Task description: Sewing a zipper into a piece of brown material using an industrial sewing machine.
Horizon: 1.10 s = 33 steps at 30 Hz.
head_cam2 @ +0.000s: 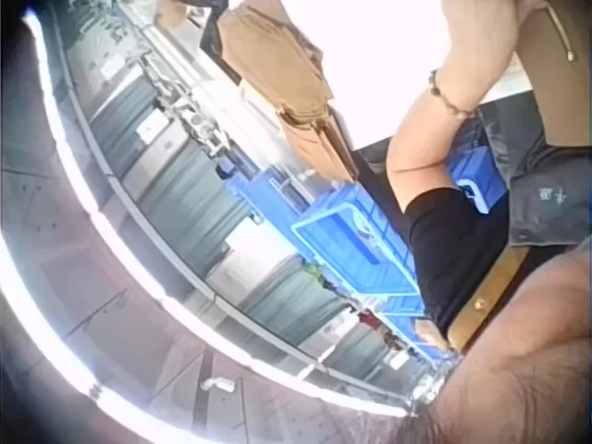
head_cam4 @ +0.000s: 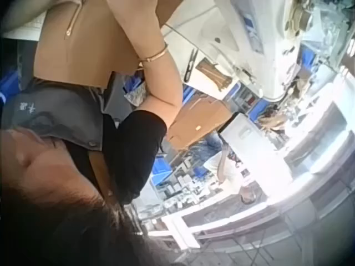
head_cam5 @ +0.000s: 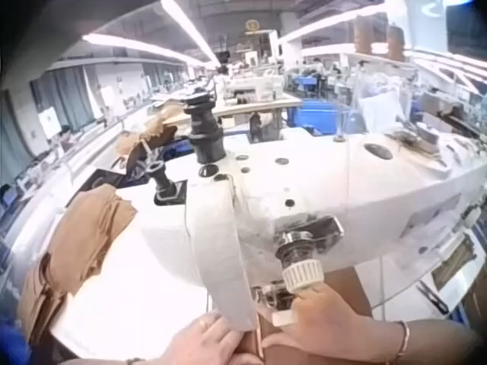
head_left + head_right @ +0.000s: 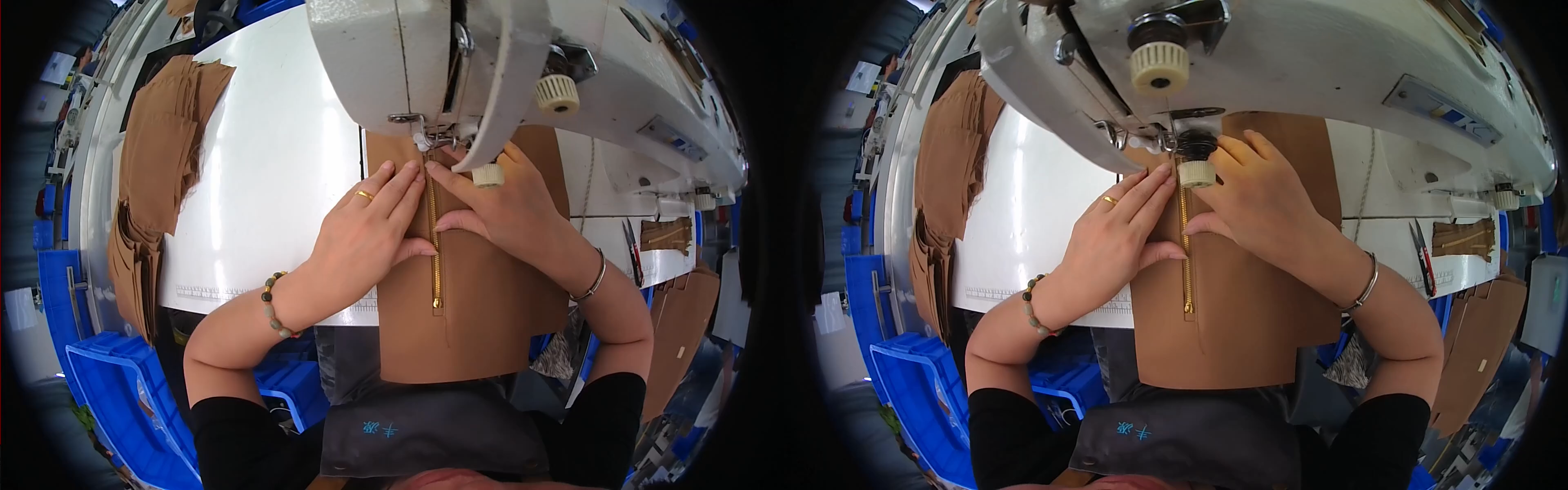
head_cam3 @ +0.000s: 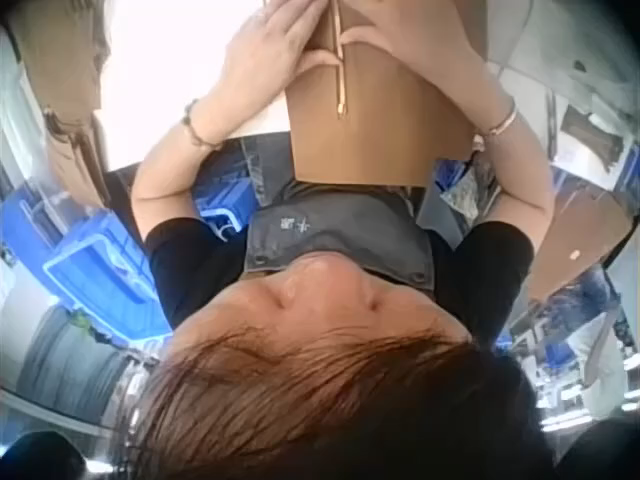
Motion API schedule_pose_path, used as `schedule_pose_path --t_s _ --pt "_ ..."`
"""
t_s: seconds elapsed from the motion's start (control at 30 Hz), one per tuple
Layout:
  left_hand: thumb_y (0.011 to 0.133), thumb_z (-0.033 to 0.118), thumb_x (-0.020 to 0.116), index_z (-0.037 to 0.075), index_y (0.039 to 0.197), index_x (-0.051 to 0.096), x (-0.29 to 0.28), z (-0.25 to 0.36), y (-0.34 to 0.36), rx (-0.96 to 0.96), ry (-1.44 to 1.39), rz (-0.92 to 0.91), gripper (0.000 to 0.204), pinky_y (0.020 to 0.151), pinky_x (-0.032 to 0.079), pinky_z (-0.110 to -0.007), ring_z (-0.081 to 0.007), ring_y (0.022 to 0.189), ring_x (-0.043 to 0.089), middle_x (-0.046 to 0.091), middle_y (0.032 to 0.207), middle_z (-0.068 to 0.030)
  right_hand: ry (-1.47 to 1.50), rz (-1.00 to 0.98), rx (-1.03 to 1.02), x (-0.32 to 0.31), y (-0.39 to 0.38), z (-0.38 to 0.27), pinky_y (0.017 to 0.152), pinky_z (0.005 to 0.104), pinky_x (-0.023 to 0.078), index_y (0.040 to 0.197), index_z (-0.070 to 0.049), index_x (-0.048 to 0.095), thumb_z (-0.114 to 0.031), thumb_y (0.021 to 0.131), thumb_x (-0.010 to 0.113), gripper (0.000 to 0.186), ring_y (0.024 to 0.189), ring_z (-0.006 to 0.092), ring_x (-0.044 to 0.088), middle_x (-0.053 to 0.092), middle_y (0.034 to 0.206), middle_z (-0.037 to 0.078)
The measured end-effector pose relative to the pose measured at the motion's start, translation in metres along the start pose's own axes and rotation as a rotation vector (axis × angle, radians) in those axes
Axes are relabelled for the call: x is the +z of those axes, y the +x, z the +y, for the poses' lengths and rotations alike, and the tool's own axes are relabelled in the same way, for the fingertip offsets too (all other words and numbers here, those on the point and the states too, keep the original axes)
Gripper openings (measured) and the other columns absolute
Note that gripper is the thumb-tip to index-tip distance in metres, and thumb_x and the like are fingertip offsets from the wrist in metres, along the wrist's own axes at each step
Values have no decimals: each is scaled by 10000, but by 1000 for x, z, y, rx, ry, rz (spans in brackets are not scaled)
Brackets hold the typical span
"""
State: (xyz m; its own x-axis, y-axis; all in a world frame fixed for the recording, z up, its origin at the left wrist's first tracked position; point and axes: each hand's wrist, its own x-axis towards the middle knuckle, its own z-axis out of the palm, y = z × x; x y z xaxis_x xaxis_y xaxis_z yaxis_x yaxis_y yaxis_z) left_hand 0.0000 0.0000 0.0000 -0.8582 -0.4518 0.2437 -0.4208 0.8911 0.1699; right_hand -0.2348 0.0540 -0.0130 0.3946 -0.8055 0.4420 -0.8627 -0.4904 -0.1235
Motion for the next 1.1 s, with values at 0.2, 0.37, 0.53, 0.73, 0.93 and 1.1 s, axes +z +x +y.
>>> schedule_pose_path --t_s 0.2,0.37,0.53,0.73,0.93,1.1 --pt "835 496 715 -77 1350 611 0 -2 5 30 -1 -28 777 1111 462 -411 -356 1315 574 590 1441 -206 -67 72 -92 -19 -1 -5 947 453 536 902 -79 713 -457 755 815 418 887 263 655 647 864 64" --pt "775 438 789 -65 1334 615 -2 -2 0 24 -9 25 772 1079 498 -399 -342 1291 585 611 1413 -172 -191 274 -168 -77 -8 -1 542 313 497 826 -68 643 -257 759 864 298 560 220 557 561 734 29" --pt "781 438 796 -61 1357 594 6 -1 1 22 -35 41 788 1058 518 -393 -347 1297 592 606 1411 -177 -125 136 -76 -42 -10 -2 691 361 552 898 -72 675 -290 794 836 291 755 254 643 638 879 66" --pt "775 442 803 -80 1368 577 3 -2 0 -52 -150 38 822 1046 529 -385 -351 1315 584 588 1428 -205 115 -29 70 -2 3 -2 1014 449 488 1192 -81 698 -421 785 804 541 1073 329 639 687 1079 119" --pt "741 438 820 -75 1355 588 7 -3 1 4 -79 64 833 976 564 -381 -339 1266 609 594 1428 -179 126 -26 63 -1 3 -3 1043 444 471 1248 -71 693 -433 774 803 606 1088 331 634 691 1091 123" --pt "744 459 802 -81 1337 600 3 -3 5 9 -56 26 826 989 555 -385 -329 1275 601 597 1427 -176 129 -34 81 -1 2 -4 1049 438 468 1241 -65 696 -428 767 806 607 1095 328 632 692 1106 119"
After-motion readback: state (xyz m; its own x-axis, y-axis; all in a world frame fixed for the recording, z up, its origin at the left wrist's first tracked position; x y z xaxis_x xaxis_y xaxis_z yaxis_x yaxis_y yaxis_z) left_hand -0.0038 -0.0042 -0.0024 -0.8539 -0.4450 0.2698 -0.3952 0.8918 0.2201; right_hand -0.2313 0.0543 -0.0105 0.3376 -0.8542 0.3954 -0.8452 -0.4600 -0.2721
